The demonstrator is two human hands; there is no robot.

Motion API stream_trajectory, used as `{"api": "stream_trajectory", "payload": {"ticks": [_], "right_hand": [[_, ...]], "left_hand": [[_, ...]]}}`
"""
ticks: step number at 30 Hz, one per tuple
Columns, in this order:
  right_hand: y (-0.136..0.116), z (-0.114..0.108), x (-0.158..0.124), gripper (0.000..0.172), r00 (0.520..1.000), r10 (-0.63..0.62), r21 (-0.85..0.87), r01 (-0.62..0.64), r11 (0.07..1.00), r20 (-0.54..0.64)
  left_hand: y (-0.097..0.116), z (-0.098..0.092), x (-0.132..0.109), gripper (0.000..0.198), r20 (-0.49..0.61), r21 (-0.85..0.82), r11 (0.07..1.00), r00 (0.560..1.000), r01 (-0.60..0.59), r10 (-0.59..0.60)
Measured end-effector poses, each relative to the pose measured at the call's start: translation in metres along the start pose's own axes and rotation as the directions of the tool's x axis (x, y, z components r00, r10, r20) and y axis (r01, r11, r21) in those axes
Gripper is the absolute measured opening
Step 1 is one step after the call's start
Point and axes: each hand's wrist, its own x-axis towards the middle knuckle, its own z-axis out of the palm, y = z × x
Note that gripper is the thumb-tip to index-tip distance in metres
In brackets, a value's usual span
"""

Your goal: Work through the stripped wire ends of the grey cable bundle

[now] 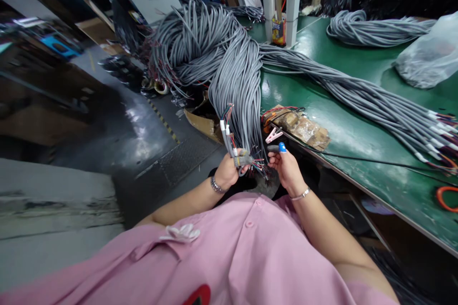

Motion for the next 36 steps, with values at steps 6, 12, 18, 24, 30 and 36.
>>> {"api": "stream_trajectory", "payload": {"ticks": [6,12,18,24,30,36], "right_hand": [[-0.014,0.011,0.024,0.049,0.998,0.02,0.014,-0.021,1.0,0.059],[-0.014,0.02,0.038,0.042,0.997,-0.034,0.029,0.032,0.999,0.066],[-0.01,0.023,0.044,0.041,1.0,-0.006,0.173,0.005,0.985,0.003],[-0.012,0.03,0.047,0.041,0.999,0.02,0.297,-0.01,0.955,-0.032],[-0.012,0.033,0.05,0.047,0.993,-0.027,0.234,0.053,0.971,-0.114],[-0.01,0.031,0.051,0.05,0.996,-0.034,0.223,0.052,0.973,-0.084]], "left_hand": [[0.013,0.005,0.018,0.025,0.203,-0.033,0.987,0.968,0.155,-0.145],[0.013,0.008,0.037,0.02,0.288,-0.097,0.96,0.93,0.264,-0.227],[0.009,0.012,0.044,0.016,0.296,-0.11,0.951,0.923,0.29,-0.247],[0.008,0.017,0.048,0.018,0.286,-0.112,0.943,0.919,0.313,-0.271],[0.004,0.017,0.05,0.019,0.269,-0.095,0.942,0.919,0.322,-0.287],[0.001,0.017,0.05,0.019,0.242,-0.071,0.95,0.929,0.304,-0.28]]}}
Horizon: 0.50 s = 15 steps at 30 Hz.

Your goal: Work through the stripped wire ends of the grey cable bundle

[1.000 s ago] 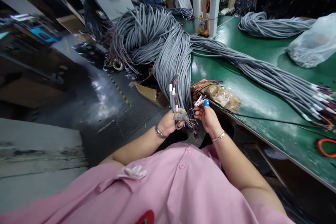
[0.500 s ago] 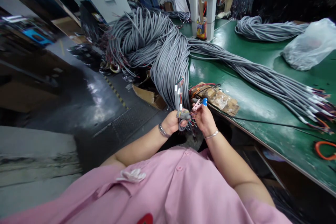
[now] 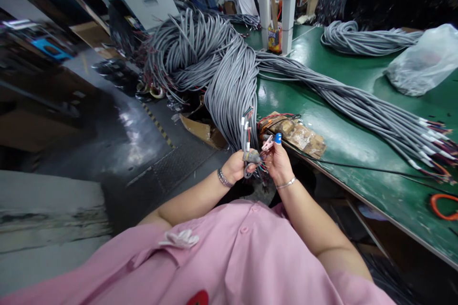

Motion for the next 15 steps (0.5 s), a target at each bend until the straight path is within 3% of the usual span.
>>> {"api": "stream_trajectory", "payload": {"ticks": [9,15], "right_hand": [[-0.01,-0.017,-0.013,0.055,0.974,0.127,-0.015,-0.126,0.992,0.189],[-0.013,-0.017,-0.015,0.033,0.986,0.068,-0.054,-0.06,0.997,0.152]], "left_hand": [[-0.007,0.001,-0.013,0.021,-0.021,0.039,0.992,0.993,-0.117,0.118],[-0.01,0.009,-0.022,0.021,-0.101,0.051,0.983,0.978,-0.177,0.181]]}}
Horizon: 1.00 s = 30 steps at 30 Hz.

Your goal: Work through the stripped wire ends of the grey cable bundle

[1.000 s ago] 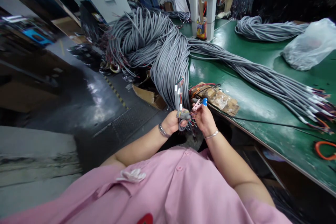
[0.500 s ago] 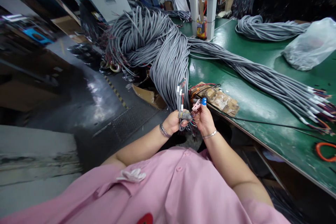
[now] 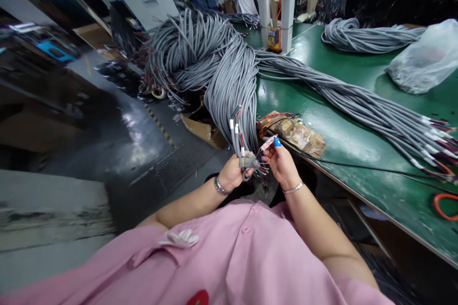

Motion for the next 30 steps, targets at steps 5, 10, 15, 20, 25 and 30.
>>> {"api": "stream_trajectory", "payload": {"ticks": [5,10,15,20,25,30], "right_hand": [[0.001,0.003,0.005,0.036,0.998,-0.022,-0.003,0.022,1.0,-0.066],[-0.001,0.003,0.008,0.033,0.993,-0.011,0.006,0.012,1.0,-0.117],[-0.003,0.001,0.006,0.033,0.998,0.023,0.044,-0.02,0.999,-0.055],[0.0,0.0,0.008,0.034,0.999,0.015,0.058,-0.013,0.998,-0.04],[0.0,0.001,0.006,0.035,0.998,0.036,0.097,-0.03,0.995,-0.061],[-0.004,0.0,0.003,0.042,0.995,0.089,0.096,-0.084,0.992,-0.051]], "left_hand": [[0.003,0.004,0.006,0.025,-0.026,-0.042,0.999,1.0,0.015,-0.016],[0.003,0.005,0.01,0.024,-0.028,-0.06,0.998,0.999,0.017,-0.019],[0.002,0.005,0.011,0.021,-0.016,-0.056,0.998,1.0,0.011,-0.012],[-0.002,0.002,0.013,0.018,-0.015,-0.021,1.0,1.0,0.019,-0.019],[-0.001,0.003,0.011,0.019,-0.026,-0.027,1.0,1.0,0.01,-0.011],[-0.001,0.005,0.001,0.022,-0.046,-0.022,0.999,0.998,-0.035,0.034]]}}
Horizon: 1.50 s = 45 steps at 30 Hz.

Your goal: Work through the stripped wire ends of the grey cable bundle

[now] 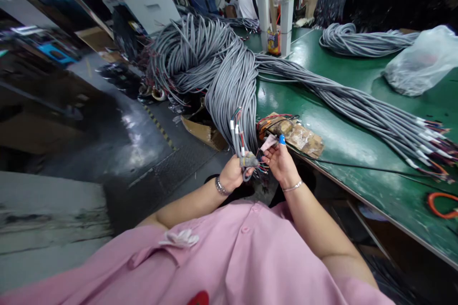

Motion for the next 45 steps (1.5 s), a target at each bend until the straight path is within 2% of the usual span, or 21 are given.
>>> {"api": "stream_trajectory", "payload": {"ticks": [5,10,15,20,26,30,34,38,45], "right_hand": [[0.0,-0.004,0.001,0.028,0.997,-0.08,-0.025,0.079,0.997,-0.017],[0.005,-0.009,0.006,0.035,0.99,-0.133,-0.078,0.136,0.988,0.038],[0.011,-0.009,0.015,0.035,0.992,-0.097,-0.012,0.099,0.995,0.082],[0.014,-0.007,0.021,0.03,0.992,-0.125,0.062,0.125,0.99,0.008],[0.016,-0.007,0.015,0.041,0.996,-0.078,0.085,0.075,0.994,0.037],[0.011,-0.006,0.007,0.045,0.995,-0.05,0.06,0.045,0.997,0.081],[0.005,-0.002,0.001,0.034,0.995,-0.066,-0.005,0.067,0.998,0.075],[0.004,0.0,-0.001,0.03,0.99,-0.121,-0.074,0.126,0.989,0.068],[0.008,-0.001,0.009,0.034,0.992,-0.108,-0.046,0.11,0.993,0.061]], "left_hand": [[0.0,0.003,-0.007,0.02,-0.028,-0.024,0.998,0.998,-0.057,0.056],[0.002,0.007,-0.002,0.022,-0.065,-0.056,0.997,0.997,-0.051,0.048],[-0.001,0.006,0.005,0.023,-0.084,-0.076,0.996,0.996,-0.043,0.036],[-0.002,0.006,0.006,0.023,-0.096,-0.038,0.999,0.995,-0.027,0.023],[-0.004,0.004,0.003,0.025,-0.08,-0.027,0.999,0.996,-0.04,0.037],[-0.005,0.002,-0.004,0.023,-0.076,0.001,0.998,0.995,-0.066,0.066],[-0.006,0.0,-0.011,0.021,-0.083,0.018,0.994,0.991,-0.106,0.108],[-0.003,0.001,-0.01,0.022,-0.091,0.014,0.997,0.992,-0.081,0.082],[0.001,0.006,-0.001,0.025,-0.066,-0.042,0.998,0.997,-0.037,0.034]]}}
